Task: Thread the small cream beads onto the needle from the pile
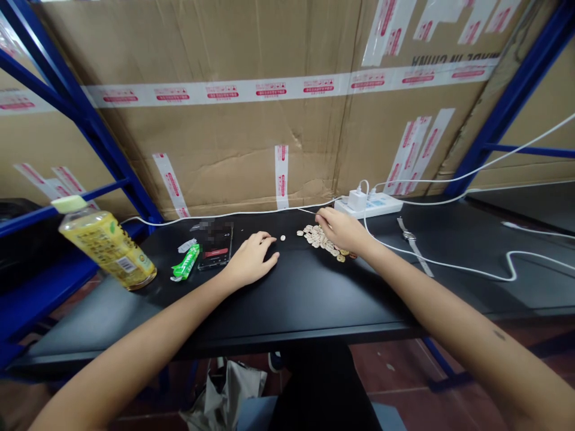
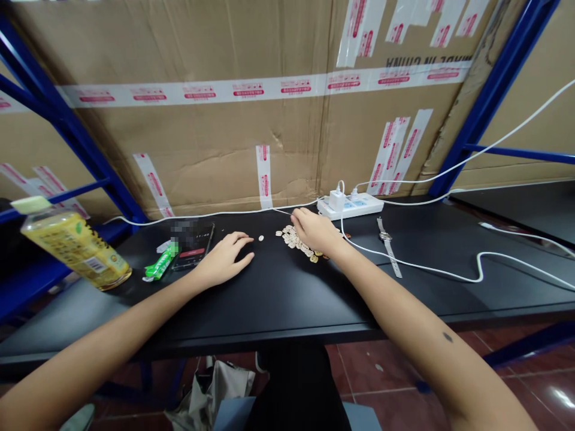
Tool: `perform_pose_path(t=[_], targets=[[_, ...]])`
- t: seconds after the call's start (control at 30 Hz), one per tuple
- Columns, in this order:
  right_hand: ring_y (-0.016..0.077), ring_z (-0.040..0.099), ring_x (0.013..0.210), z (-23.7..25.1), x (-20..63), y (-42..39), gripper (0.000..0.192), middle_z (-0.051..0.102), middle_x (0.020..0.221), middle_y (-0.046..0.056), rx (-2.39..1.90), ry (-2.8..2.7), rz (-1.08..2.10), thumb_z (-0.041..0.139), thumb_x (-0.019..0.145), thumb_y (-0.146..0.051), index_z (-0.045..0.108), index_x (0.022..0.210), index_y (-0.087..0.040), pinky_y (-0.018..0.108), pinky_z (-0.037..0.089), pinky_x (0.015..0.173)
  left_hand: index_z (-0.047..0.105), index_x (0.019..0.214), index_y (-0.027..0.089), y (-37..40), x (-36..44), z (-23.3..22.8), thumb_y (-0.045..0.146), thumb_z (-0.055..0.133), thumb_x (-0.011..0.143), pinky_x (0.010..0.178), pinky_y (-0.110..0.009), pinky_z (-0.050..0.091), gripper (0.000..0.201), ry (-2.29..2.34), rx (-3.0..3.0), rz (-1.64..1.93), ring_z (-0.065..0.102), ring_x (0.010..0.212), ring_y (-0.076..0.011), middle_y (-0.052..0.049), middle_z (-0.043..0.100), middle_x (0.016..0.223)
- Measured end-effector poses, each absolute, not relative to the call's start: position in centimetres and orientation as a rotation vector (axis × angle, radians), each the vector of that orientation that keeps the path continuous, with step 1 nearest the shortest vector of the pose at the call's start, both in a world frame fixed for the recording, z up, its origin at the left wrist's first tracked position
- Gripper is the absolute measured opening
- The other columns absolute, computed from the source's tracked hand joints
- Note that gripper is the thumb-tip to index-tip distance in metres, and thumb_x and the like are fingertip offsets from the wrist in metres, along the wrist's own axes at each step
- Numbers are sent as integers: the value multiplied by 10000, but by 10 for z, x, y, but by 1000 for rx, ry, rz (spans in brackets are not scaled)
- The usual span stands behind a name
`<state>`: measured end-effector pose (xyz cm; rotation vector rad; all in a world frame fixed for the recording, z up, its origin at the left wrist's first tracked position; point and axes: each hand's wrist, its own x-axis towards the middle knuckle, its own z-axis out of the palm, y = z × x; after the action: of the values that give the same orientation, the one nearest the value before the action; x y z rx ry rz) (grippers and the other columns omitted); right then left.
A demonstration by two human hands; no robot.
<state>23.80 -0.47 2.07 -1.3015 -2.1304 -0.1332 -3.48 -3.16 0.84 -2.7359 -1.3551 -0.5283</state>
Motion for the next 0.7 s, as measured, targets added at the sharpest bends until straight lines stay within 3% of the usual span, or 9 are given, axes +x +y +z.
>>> perform_pose_path(t=[0.13, 0.37, 0.57, 0.7], targets=[[210, 622, 843, 14, 236, -5, 262, 665, 968, 75, -1365, -2296, -181, 407, 949, -331, 625, 1009, -198, 301, 414, 711, 545, 1250, 135, -27, -38, 4, 418, 418, 930, 1033, -433, 421, 446, -1417, -2733, -520, 509, 1170, -270, -140, 527, 1249], [251, 603, 971, 7, 216, -8, 356, 653, 1070, 120, -1306, -2440, -272, 410, 950, -292, 626, 1218, -200, 376, 387, 849, 515, 1298, 146, -28, -37, 3, 439, 392, 939, 1097, -455, 351, 480, -1426, -2770, -510, 420, 1308, -283, -143, 477, 1380], [256, 604, 952, 10, 214, -14, 327, 651, 1021, 112, -1273, -2463, -197, 418, 935, -260, 670, 1132, -195, 391, 383, 847, 550, 1248, 199, -35, -34, 7, 429, 415, 935, 1070, -463, 366, 412, -1367, -2790, -528, 460, 1253, -269, -110, 515, 1314], [180, 618, 842, 19, 214, -21, 283, 661, 937, 55, -1046, -2434, 107, 445, 919, -230, 704, 1032, -218, 308, 414, 796, 571, 1200, 219, -33, -36, 8, 404, 440, 929, 1038, -473, 388, 353, -1341, -2782, -592, 480, 1209, -263, -93, 533, 1261]])
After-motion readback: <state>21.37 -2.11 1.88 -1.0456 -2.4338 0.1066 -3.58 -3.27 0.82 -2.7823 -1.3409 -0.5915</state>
